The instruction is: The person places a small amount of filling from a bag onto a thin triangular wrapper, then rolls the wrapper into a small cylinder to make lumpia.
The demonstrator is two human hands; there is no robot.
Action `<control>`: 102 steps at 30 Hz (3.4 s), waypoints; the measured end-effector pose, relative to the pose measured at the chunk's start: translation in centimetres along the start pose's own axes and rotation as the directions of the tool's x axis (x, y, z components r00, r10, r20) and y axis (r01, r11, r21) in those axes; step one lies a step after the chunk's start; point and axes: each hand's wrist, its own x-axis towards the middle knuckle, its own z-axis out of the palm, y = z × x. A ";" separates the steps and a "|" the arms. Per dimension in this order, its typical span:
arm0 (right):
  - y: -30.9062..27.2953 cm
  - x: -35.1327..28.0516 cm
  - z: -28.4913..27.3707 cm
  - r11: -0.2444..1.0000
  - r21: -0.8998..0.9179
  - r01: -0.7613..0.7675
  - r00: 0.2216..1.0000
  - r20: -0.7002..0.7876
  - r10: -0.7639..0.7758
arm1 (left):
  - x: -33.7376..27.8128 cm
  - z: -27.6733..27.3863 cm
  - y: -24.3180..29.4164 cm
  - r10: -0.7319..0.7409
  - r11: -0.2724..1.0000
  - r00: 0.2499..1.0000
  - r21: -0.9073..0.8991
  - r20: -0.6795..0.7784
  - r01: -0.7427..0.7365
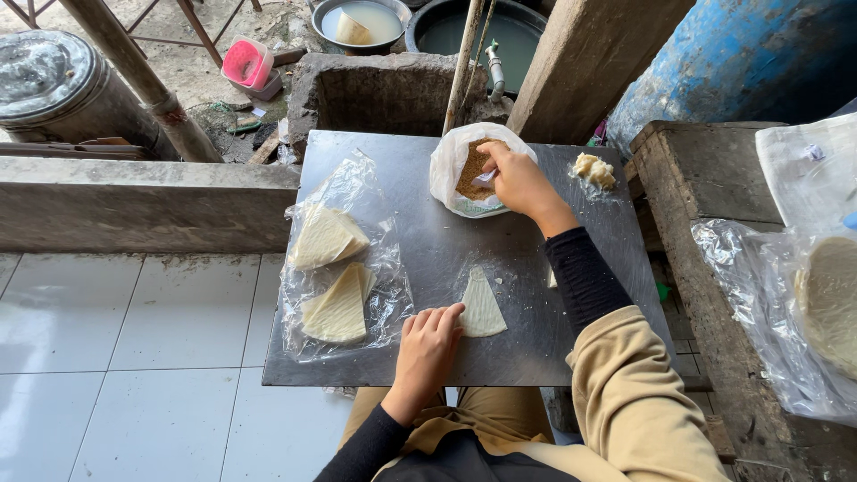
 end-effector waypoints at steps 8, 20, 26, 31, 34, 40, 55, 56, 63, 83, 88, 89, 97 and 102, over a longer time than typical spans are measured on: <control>0.4 0.4 0.4 0.851 -0.450 0.271 0.947 -0.035 -0.320 | 0.0 -0.1 0.1 -0.006 1.000 1.000 -0.007 -0.003 0.006; -0.6 0.0 1.1 0.961 -0.276 0.027 1.000 0.014 -0.024 | 0.0 0.3 -0.1 0.010 1.000 1.000 -0.006 -0.010 -0.010; -0.9 -1.0 2.9 0.992 -0.023 -0.123 0.985 -0.127 0.119 | -0.3 0.5 -0.2 0.012 1.000 0.999 -0.028 -0.034 -0.013; -0.3 -2.1 3.8 0.990 0.084 -0.112 0.943 -0.305 0.132 | -0.5 0.4 -0.1 -0.007 0.999 0.999 -0.051 -0.040 0.005; 0.0 -2.6 3.7 0.975 0.163 -0.149 0.910 -0.363 0.199 | -0.5 0.2 0.1 0.002 1.000 0.998 -0.016 -0.065 -0.003; -0.2 -3.4 3.0 0.953 0.259 -0.156 0.846 -0.463 0.265 | -0.5 0.0 0.9 -0.036 0.994 0.994 0.098 -0.100 0.046; -2.8 -18.1 3.1 0.854 0.495 -0.162 0.949 -0.158 0.272 | 0.1 0.8 2.2 -0.240 0.971 0.969 -0.017 -0.061 0.239; -3.5 -18.8 3.0 0.880 0.461 -0.115 0.965 -0.159 0.209 | 0.2 0.9 2.2 -0.244 0.970 0.968 -0.032 -0.057 0.243; -6.8 -20.1 3.2 0.966 -0.020 0.256 0.951 -0.171 -0.256 | 0.3 1.3 1.9 -0.252 0.955 0.964 -0.182 -0.087 0.233; -6.8 -20.7 0.7 0.938 -0.193 0.289 0.912 -0.241 -0.331 | 1.0 1.4 3.1 -0.254 0.908 0.963 -0.365 -0.089 0.206; -4.8 -15.3 0.0 0.994 -0.052 0.092 0.864 -0.493 -0.106 | 1.3 2.2 2.5 -0.201 0.942 0.975 -0.291 -0.093 0.167; -4.1 -13.5 0.1 0.998 0.001 0.057 0.858 -0.512 -0.049 | 1.3 2.4 2.4 -0.200 0.945 0.975 -0.282 -0.097 0.166; 0.3 -1.8 4.1 0.973 -0.227 -0.041 0.820 -0.564 -0.097 | 1.5 2.6 2.1 -0.159 0.961 0.981 -0.247 -0.114 0.127; 0.6 -1.3 4.5 0.995 -0.035 -0.098 0.897 -0.436 0.073 | 1.7 2.5 2.0 -0.161 0.964 0.982 -0.229 -0.095 0.136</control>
